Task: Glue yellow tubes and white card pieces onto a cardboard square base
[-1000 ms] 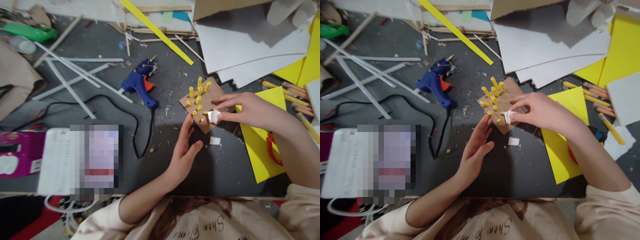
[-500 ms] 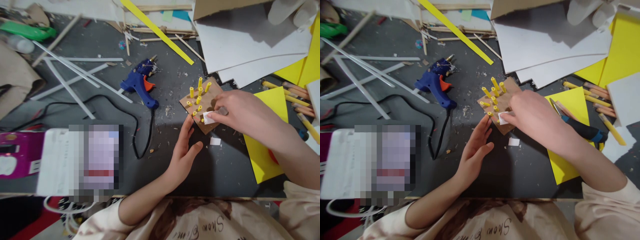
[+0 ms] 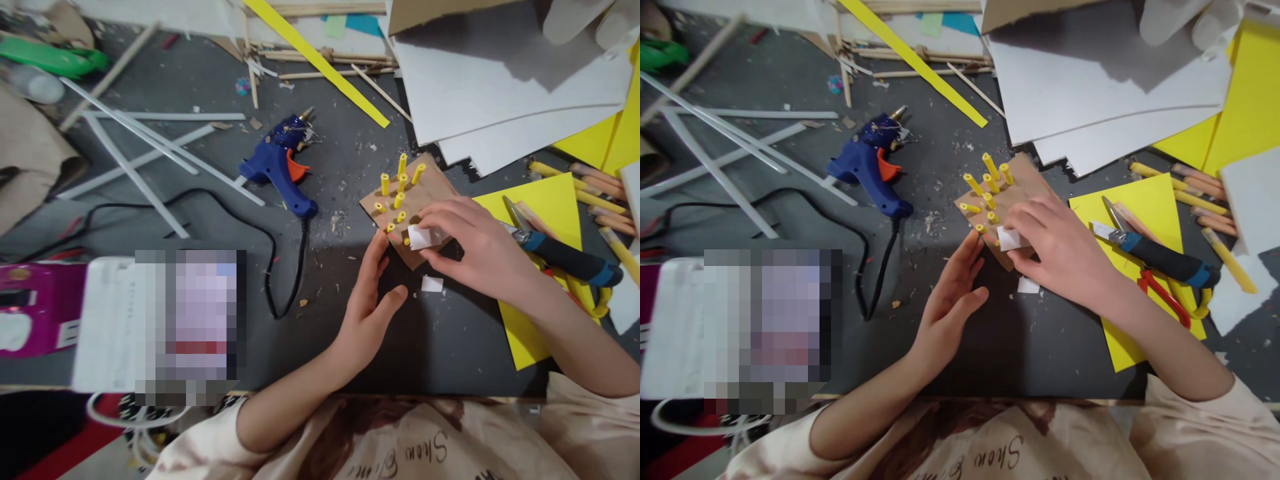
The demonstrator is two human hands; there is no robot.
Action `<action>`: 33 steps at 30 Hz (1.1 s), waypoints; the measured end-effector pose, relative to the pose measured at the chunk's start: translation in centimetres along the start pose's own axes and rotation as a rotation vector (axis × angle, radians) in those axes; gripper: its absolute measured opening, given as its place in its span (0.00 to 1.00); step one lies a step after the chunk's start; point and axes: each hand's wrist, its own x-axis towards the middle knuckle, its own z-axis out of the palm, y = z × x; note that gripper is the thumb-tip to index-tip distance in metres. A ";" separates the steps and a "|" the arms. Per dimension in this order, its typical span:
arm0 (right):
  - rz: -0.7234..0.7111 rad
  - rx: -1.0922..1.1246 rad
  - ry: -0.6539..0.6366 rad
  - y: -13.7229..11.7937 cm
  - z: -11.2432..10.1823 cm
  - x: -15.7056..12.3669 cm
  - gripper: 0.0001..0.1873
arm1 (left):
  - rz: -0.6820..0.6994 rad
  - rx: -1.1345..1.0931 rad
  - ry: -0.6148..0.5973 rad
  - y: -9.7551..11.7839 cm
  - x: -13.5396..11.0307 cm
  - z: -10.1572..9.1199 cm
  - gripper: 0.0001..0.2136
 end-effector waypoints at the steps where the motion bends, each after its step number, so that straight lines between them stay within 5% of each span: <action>1: -0.007 0.008 0.012 0.1 0.2 -0.1 0.08 | -0.001 0.000 -0.001 0.0 0.0 0.0 0.27; 21: -0.068 -0.033 0.235 0.2 2.1 -0.6 0.02 | 0.001 0.014 0.005 0.1 0.0 0.1 0.26; 33: 0.137 0.179 0.236 1.0 1.1 -0.7 0.08 | 0.000 0.022 0.006 0.1 0.0 0.1 0.26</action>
